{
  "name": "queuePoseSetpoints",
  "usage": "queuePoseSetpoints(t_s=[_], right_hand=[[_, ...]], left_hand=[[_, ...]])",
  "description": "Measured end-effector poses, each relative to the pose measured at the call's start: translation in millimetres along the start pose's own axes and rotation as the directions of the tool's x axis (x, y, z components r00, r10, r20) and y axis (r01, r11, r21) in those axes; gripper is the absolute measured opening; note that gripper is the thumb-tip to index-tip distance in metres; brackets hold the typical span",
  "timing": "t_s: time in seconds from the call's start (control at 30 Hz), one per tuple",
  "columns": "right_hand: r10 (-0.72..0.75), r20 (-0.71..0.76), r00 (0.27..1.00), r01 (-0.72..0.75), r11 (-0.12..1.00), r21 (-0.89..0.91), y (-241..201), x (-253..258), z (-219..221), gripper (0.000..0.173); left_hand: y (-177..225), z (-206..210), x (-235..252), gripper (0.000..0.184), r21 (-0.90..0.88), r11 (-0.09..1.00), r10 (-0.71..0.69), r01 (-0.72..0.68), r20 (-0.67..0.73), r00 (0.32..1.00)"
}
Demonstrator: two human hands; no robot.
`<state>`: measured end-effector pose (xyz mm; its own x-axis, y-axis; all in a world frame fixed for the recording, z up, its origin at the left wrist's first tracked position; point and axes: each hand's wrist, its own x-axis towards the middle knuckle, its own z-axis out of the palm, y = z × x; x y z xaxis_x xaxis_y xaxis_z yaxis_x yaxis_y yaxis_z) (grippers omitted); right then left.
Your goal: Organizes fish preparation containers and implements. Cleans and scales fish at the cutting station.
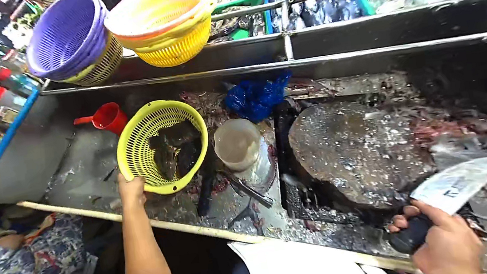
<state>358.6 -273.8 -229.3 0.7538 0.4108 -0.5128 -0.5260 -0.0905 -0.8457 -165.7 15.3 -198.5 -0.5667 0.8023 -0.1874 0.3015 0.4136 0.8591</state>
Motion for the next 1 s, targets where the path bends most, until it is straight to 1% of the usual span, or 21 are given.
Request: queuePoseSetpoints(t_s=[0.07,0.13,0.2,0.27,0.33,0.37,0.4,0.47,0.5,0.53,0.57,0.63,0.67,0.7,0.73,0.83,0.87,0.9,0.93,0.97,1.0], right_hand=[[0.016,0.022,1.0,-0.016,1.0,-0.004,-0.9,5.7,-0.1,0.007],[0.018,0.054,0.998,-0.018,1.0,0.013,-2.3,9.0,-1.3,0.007],[0.016,0.1,0.995,-0.018,1.0,0.016,-10.5,8.7,-4.0,0.012],[0.023,0.177,0.984,-0.025,1.0,0.007,-16.0,7.7,-6.0,0.018],[0.01,0.288,0.958,-0.01,1.0,-0.003,-18.5,9.9,-11.9,0.02],[-0.013,0.376,0.926,0.007,1.0,0.018,-17.7,12.3,-15.3,0.021],[-0.048,0.488,0.871,0.023,0.998,0.057,-15.1,15.4,-20.0,0.028],[-0.122,0.717,0.686,0.014,0.988,0.154,-15.4,12.5,-25.8,0.051],[-0.165,0.778,0.606,0.019,0.981,0.194,-19.1,5.9,-25.3,0.06],[-0.208,0.783,0.587,0.072,0.976,0.205,-26.8,-7.0,-20.8,0.06],[-0.245,0.738,0.629,0.178,0.969,0.17,-38.7,-26.6,-12.3,0.049],[-0.309,0.558,0.77,0.349,0.936,0.037,-43.6,-41.7,-0.1,0.03],[-0.321,0.477,0.818,0.428,0.894,-0.134,-37.4,-35.3,3.1,0.046],[-0.319,0.42,0.85,0.45,0.854,-0.26,-25.7,-20.4,0.6,0.067],[-0.299,0.375,0.878,0.431,0.833,-0.346,-13.9,-8.1,-3.0,0.079],[-0.266,0.256,0.929,0.358,0.816,-0.454,8.4,-4.1,-0.3,0.08],[-0.278,0.207,0.938,0.344,0.819,-0.46,14.9,-12.1,5.1,0.082],[-0.29,0.143,0.946,0.323,0.831,-0.453,19.8,-24.1,13.5,0.084],[-0.314,0.076,0.946,0.315,0.844,-0.434,24.0,-37.1,25.5,0.085],[-0.347,0.02,0.938,0.325,0.852,-0.411,29.4,-49.3,37.7,0.085],[-0.377,-0.023,0.926,0.338,0.853,-0.398,36.3,-60.1,49.8,0.084]], left_hand=[[12.4,-11.4,-30.6,0.09,-0.103,0.995,0.017,-0.015,0.023,1.0],[36.7,-28.1,-67.9,0.085,-0.111,0.994,0.022,-0.017,0.045,0.999],[54.8,-42.6,-106.4,0.079,-0.144,0.989,-0.013,0.026,0.093,0.996],[73.3,-48.8,-137.2,0.067,-0.177,0.982,-0.033,0.06,0.154,0.988],[84.6,-41.7,-165.7,0.051,-0.181,0.978,-0.057,0.104,0.245,0.968],[87.5,-32.7,-177.9,0.046,-0.18,0.976,-0.061,0.12,0.306,0.95],[87.1,-19.9,-188.3,0.044,-0.182,0.974,-0.057,0.131,0.366,0.929],[81.6,13.3,-206.6,0.044,-0.184,0.973,-0.033,0.14,0.49,0.871],[77.2,32.3,-214.0,0.045,-0.183,0.974,-0.013,0.135,0.548,0.836],[72.2,52.7,-220.2,0.046,-0.168,0.978,0.004,0.122,0.602,0.799],[67.7,73.6,-225.0,0.047,-0.145,0.985,0.028,0.089,0.65,0.759],[61.0,115.3,-230.8,0.047,-0.089,0.996,0.084,-0.028,0.719,0.69],[58.4,134.6,-230.8,0.046,-0.058,0.993,0.112,-0.104,0.743,0.66],[57.3,150.4,-229.7,0.044,-0.028,0.984,0.135,-0.177,0.763,0.632],[58.6,161.7,-227.7,0.042,0.0,0.97,0.151,-0.243,0.784,0.603],[69.1,171.6,-216.9,0.038,-0.014,0.905,0.248,-0.425,0.829,0.502],[71.6,168.8,-215.8,0.038,-0.004,0.849,0.309,-0.529,0.815,0.49],[73.5,167.1,-216.4,0.046,0.038,0.751,0.38,-0.659,0.792,0.478],[74.1,168.1,-215.4,0.056,0.087,0.601,0.46,-0.794,0.775,0.434],[70.2,172.5,-210.2,0.06,0.063,0.447,0.571,-0.892,0.747,0.339],[64.2,178.8,-202.4,0.057,-0.024,0.332,0.656,-0.943,0.724,0.212]])
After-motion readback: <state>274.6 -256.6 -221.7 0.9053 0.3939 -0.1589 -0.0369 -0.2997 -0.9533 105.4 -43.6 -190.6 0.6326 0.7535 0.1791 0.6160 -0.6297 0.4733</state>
